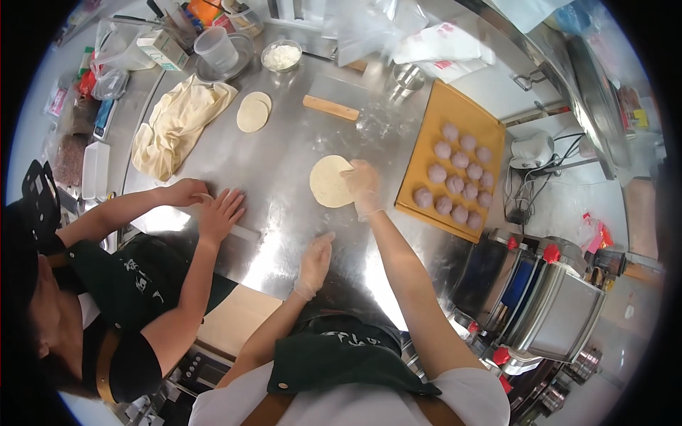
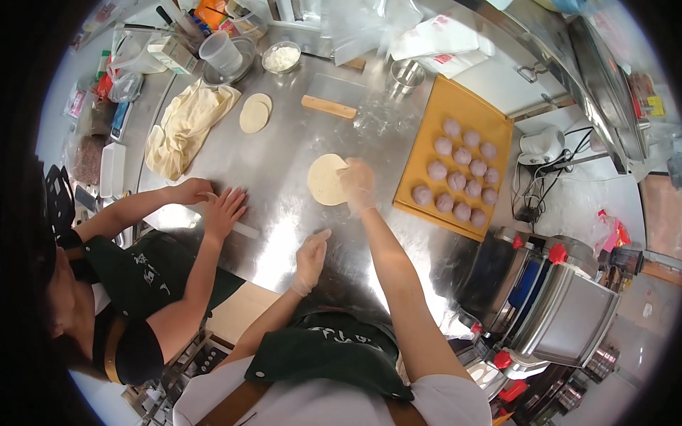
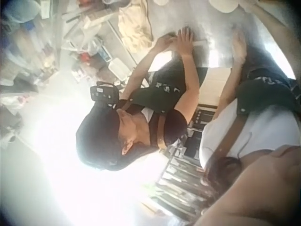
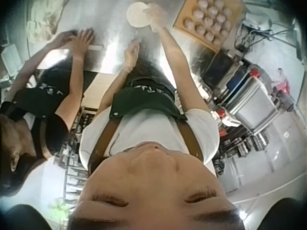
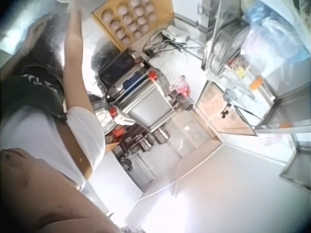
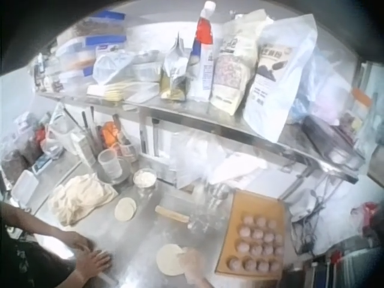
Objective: Preparing dough circles and filling them with taro filling balls in a commercial bakery setting.
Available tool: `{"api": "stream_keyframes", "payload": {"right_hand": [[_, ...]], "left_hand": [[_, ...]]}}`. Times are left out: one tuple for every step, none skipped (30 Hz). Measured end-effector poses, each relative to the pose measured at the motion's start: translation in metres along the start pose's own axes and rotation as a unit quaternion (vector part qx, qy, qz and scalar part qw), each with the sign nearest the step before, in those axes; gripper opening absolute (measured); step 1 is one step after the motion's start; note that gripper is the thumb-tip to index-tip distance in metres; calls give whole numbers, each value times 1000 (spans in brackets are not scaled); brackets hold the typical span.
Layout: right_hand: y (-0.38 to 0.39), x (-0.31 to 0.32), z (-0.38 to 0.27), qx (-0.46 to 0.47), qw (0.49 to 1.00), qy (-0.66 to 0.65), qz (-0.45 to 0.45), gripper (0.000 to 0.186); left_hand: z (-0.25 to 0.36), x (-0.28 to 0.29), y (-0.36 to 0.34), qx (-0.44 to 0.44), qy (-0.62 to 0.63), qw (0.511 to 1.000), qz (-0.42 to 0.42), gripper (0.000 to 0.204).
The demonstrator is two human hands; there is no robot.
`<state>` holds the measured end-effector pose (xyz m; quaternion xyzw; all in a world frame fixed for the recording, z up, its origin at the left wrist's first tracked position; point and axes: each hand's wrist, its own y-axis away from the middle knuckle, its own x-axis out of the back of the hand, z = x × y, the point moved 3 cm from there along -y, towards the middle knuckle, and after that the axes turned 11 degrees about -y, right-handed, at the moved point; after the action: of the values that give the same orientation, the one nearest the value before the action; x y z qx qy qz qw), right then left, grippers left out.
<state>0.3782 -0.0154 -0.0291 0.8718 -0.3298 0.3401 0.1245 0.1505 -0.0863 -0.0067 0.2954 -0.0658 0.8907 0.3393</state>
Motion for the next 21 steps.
{"api": "stream_keyframes", "payload": {"right_hand": [[7, -2, -7, 0, 1000, -2, -2, 22], [16, -4, -21, 6, 999, -9, -41, 22], [24, -4, -34, 13, 997, -14, -81, 21], [31, 1, -42, 12, 997, -13, -78, 21], [38, 2, -50, 21, 993, 0, -118, 24], [46, 4, -56, 31, 987, 14, -156, 26], [54, 10, -65, 31, 987, 13, -157, 26], [64, 16, -76, 30, 986, -61, -154, 25], [74, 24, -86, 28, 979, -134, -151, 25], [85, 37, -98, 28, 978, -135, -155, 25], [94, 55, -108, -8, 963, -225, -151, 26], [99, 71, -112, -46, 938, -312, -144, 27], [100, 89, -111, -49, 939, -311, -141, 27], [99, 106, -105, -69, 929, -331, -151, 27], [100, 119, -98, -89, 918, -353, -161, 28], [104, 128, -89, -94, 919, -351, -152, 28], [107, 139, -82, -45, 953, -285, -89, 29], [111, 148, -76, 5, 976, -216, -25, 31], [118, 153, -69, 3, 977, -214, -20, 31], [129, 159, -69, 92, 987, -132, 18, 32], [142, 163, -68, 180, 981, -48, 55, 36]], "left_hand": [[-10, -1, -4, 118, 124, 985, 24, 28], [-18, -2, -5, 233, 245, 940, 51, 29], [-23, 1, -11, 234, 244, 940, 53, 29], [-28, 2, -17, 265, 308, 912, 64, 33], [-33, 4, -21, 294, 368, 879, 76, 37], [-33, 3, -23, 310, 397, 860, 78, 42], [-39, 3, -25, 310, 397, 861, 79, 42], [-48, 4, -26, 314, 471, 820, 90, 44], [-55, 3, -28, 315, 542, 772, 101, 46], [-57, 2, -30, 317, 542, 771, 104, 46], [-54, -2, -37, 271, 642, 713, 79, 45], [-48, -5, -41, 220, 731, 644, 51, 44], [-36, -10, -41, 223, 731, 643, 47, 44], [-12, -14, -42, 215, 718, 662, -3, 46], [14, -16, -43, 206, 703, 678, -53, 48], [42, -16, -43, 174, 680, 710, -61, 47], [62, -17, -43, 176, 679, 709, -67, 47], [82, -20, -47, 167, 749, 632, -107, 47], [96, -24, -50, 155, 810, 547, -145, 47], [92, -32, -52, 185, 834, 501, -138, 47], [90, -39, -48, 185, 833, 502, -141, 47]]}}
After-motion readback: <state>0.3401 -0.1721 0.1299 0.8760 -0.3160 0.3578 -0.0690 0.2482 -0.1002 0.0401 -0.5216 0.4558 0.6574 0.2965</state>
